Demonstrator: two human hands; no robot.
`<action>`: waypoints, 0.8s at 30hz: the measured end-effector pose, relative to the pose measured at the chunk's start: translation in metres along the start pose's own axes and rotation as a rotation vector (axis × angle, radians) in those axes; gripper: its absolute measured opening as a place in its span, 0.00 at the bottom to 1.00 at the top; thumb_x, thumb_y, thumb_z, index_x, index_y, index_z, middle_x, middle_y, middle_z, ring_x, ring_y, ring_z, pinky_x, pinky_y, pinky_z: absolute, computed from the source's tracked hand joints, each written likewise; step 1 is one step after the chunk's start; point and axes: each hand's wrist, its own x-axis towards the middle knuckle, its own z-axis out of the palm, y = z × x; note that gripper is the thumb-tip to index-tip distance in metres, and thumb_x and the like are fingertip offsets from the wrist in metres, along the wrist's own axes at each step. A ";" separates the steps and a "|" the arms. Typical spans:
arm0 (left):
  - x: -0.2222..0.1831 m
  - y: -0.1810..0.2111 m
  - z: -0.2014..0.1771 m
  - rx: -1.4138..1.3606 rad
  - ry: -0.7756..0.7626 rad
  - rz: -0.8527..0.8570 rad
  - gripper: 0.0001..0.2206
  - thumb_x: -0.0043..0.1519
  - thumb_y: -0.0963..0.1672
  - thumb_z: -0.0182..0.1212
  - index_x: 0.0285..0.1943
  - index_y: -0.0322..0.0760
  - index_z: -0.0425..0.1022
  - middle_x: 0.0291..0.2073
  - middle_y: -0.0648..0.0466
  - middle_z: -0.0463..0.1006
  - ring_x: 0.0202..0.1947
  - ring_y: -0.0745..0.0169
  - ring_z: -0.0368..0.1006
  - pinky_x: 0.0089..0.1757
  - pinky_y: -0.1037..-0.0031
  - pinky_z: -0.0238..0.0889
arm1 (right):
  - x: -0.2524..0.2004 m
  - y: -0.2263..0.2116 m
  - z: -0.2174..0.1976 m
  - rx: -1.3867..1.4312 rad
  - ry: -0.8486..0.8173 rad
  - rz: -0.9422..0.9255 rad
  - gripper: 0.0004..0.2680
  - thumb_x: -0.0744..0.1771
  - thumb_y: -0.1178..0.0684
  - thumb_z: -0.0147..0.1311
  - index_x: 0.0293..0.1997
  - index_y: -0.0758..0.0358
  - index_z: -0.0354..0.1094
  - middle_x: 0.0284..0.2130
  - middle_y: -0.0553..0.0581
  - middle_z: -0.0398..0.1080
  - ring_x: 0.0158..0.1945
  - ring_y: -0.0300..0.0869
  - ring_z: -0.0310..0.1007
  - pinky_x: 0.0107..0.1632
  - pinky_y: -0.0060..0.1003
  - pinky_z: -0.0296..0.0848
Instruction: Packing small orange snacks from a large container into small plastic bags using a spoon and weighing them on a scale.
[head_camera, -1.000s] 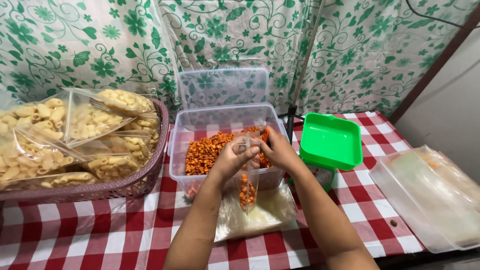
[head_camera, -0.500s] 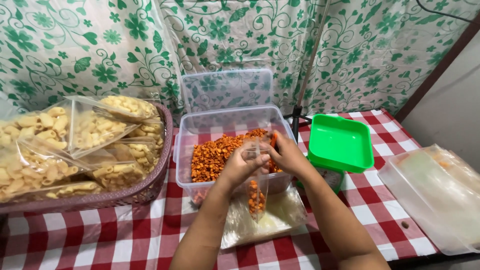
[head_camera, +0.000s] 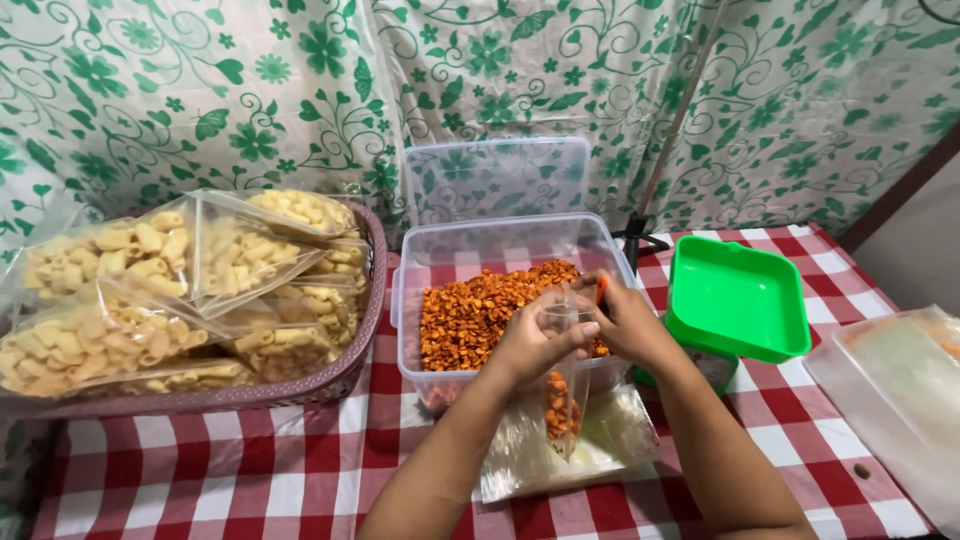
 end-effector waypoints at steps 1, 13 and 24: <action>0.000 0.000 0.000 -0.004 -0.006 0.004 0.24 0.55 0.51 0.76 0.57 0.40 0.76 0.33 0.42 0.82 0.32 0.56 0.82 0.32 0.76 0.75 | 0.000 -0.001 -0.001 0.000 0.002 0.007 0.11 0.69 0.48 0.50 0.58 0.51 0.63 0.34 0.74 0.78 0.45 0.69 0.78 0.49 0.63 0.74; 0.001 -0.001 -0.003 0.042 0.001 -0.008 0.26 0.56 0.53 0.74 0.59 0.41 0.75 0.33 0.42 0.82 0.31 0.57 0.82 0.31 0.76 0.74 | 0.003 0.012 0.002 -0.018 0.012 -0.075 0.12 0.68 0.52 0.51 0.59 0.53 0.62 0.35 0.74 0.78 0.45 0.70 0.77 0.48 0.64 0.74; 0.005 -0.019 -0.010 0.005 0.039 0.000 0.24 0.57 0.50 0.72 0.60 0.38 0.74 0.34 0.38 0.83 0.32 0.49 0.83 0.30 0.71 0.76 | 0.000 0.018 0.000 0.017 0.006 -0.155 0.11 0.69 0.49 0.53 0.57 0.55 0.62 0.31 0.72 0.78 0.42 0.70 0.78 0.46 0.63 0.75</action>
